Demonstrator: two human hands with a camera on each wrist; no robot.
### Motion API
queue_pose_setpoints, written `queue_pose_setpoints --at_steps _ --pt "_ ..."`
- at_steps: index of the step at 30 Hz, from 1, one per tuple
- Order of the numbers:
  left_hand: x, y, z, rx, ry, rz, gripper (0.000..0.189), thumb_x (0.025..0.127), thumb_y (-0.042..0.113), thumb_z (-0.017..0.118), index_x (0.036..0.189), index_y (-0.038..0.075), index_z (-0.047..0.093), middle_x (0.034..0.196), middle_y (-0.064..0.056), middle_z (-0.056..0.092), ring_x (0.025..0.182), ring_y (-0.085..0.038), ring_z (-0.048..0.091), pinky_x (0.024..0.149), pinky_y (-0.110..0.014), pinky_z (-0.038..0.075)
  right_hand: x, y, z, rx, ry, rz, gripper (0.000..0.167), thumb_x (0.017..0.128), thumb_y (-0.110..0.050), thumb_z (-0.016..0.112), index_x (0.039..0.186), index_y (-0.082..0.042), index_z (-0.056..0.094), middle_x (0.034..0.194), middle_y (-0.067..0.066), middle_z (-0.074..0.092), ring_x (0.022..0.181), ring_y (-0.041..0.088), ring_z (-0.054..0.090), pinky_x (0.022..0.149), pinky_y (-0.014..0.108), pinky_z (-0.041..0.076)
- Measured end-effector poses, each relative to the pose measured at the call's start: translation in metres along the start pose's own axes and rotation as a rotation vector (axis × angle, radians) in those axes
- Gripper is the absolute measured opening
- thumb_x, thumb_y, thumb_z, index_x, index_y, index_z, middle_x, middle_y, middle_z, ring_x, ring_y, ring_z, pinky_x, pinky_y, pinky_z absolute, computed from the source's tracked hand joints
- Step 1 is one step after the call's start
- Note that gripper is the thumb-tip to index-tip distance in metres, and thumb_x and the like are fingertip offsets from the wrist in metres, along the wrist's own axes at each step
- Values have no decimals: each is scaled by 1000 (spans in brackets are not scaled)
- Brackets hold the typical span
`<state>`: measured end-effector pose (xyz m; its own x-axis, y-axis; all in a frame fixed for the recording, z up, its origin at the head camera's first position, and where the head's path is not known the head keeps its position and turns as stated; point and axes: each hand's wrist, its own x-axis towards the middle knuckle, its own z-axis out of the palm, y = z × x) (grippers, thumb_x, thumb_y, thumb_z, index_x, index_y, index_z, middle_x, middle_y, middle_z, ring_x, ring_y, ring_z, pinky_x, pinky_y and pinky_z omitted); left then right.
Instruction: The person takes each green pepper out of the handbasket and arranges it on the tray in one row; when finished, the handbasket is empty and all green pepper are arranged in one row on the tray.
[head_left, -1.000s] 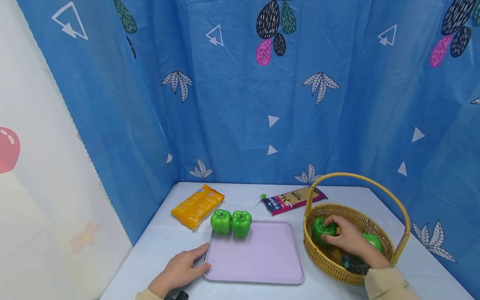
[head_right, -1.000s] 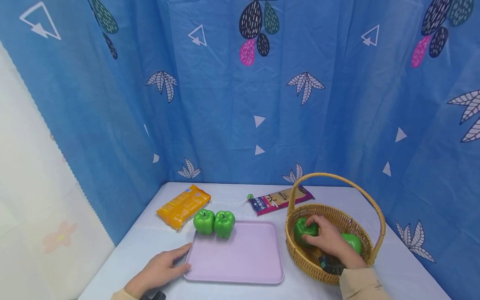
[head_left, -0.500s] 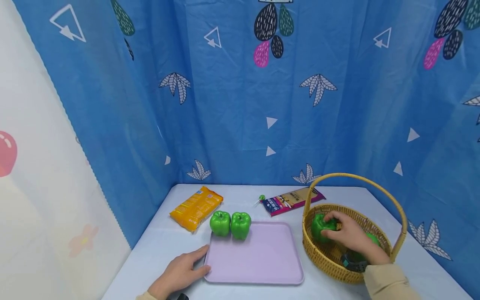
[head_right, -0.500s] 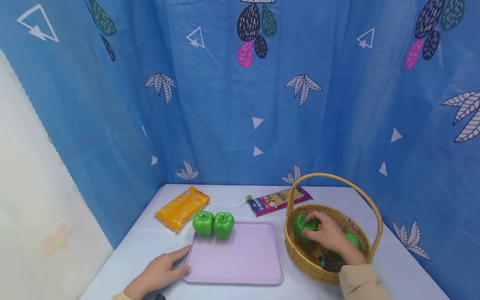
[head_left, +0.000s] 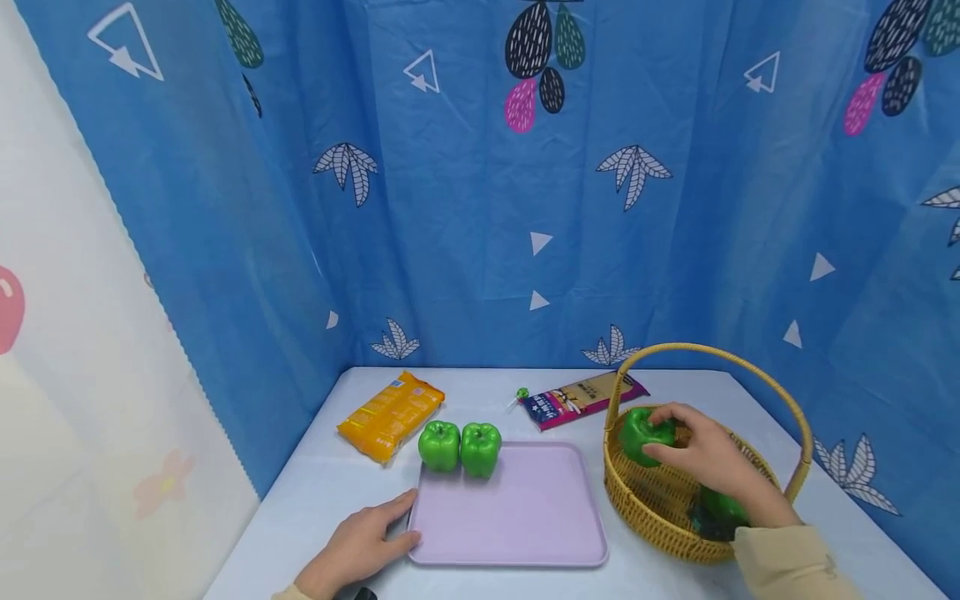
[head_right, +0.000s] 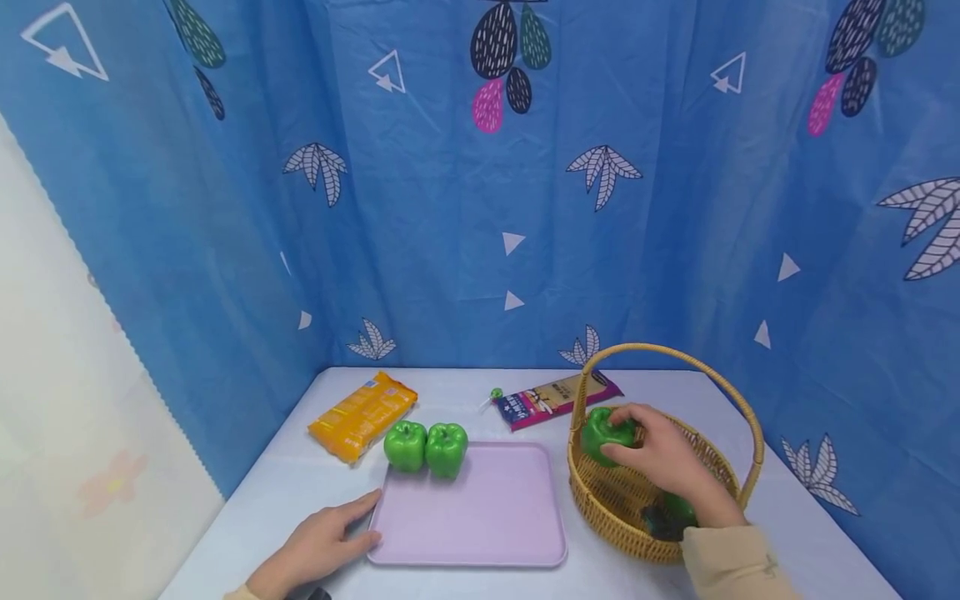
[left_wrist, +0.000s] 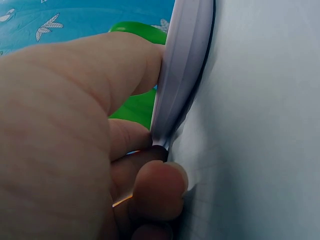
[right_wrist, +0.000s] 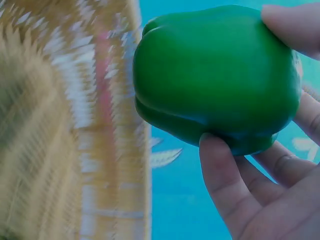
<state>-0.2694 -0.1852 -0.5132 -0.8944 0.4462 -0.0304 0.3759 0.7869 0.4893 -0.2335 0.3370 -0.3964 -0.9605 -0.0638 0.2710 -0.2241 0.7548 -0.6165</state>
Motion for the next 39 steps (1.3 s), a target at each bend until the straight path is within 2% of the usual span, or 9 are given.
queue_pose_setpoints --at_steps 3,8,15,22,29,34,39 --pt "0 -1 0 6 4 0 81 93 66 63 152 10 52 152 -4 57 135 -33 58 109 -56 50 2 -17 5 96 -6 -62 41 91 -31 81 121 -10 62 127 17 61 96 24 64 71 28 61" --pt "1 -3 0 10 11 -5 82 93 66 63 151 10 52 152 -4 57 135 -32 58 109 -55 51 16 -45 34 221 -74 -78 41 89 -24 83 121 -10 61 127 19 61 88 23 70 72 30 65" --pt "0 -4 -1 4 4 -12 82 93 66 62 152 10 51 152 -4 57 136 -32 57 110 -55 50 46 -63 90 243 -154 -111 37 87 -26 84 115 -14 65 121 10 63 99 25 62 77 29 64" --pt "2 0 2 1 9 8 81 94 65 62 152 10 51 152 -4 57 136 -31 58 110 -55 50 67 -59 134 145 -157 -115 33 84 -27 86 109 -18 66 116 5 65 100 21 59 78 31 59" --pt "3 3 4 -1 -7 10 81 94 65 62 152 11 51 152 -2 57 136 -30 58 110 -54 51 73 -50 155 96 -166 -81 34 82 -26 87 108 -18 67 115 3 67 95 17 57 77 31 52" --pt "3 2 3 5 -8 8 81 93 66 62 153 11 51 152 -2 57 136 -30 58 110 -54 51 72 -48 164 110 -166 -83 35 81 -26 88 107 -18 66 117 4 67 96 19 56 80 36 52" --pt "1 0 2 21 3 12 81 93 66 61 153 11 51 152 -2 57 135 -30 58 109 -54 51 68 -52 158 143 -169 -91 37 84 -27 86 114 -17 66 124 4 66 117 28 62 95 51 58"
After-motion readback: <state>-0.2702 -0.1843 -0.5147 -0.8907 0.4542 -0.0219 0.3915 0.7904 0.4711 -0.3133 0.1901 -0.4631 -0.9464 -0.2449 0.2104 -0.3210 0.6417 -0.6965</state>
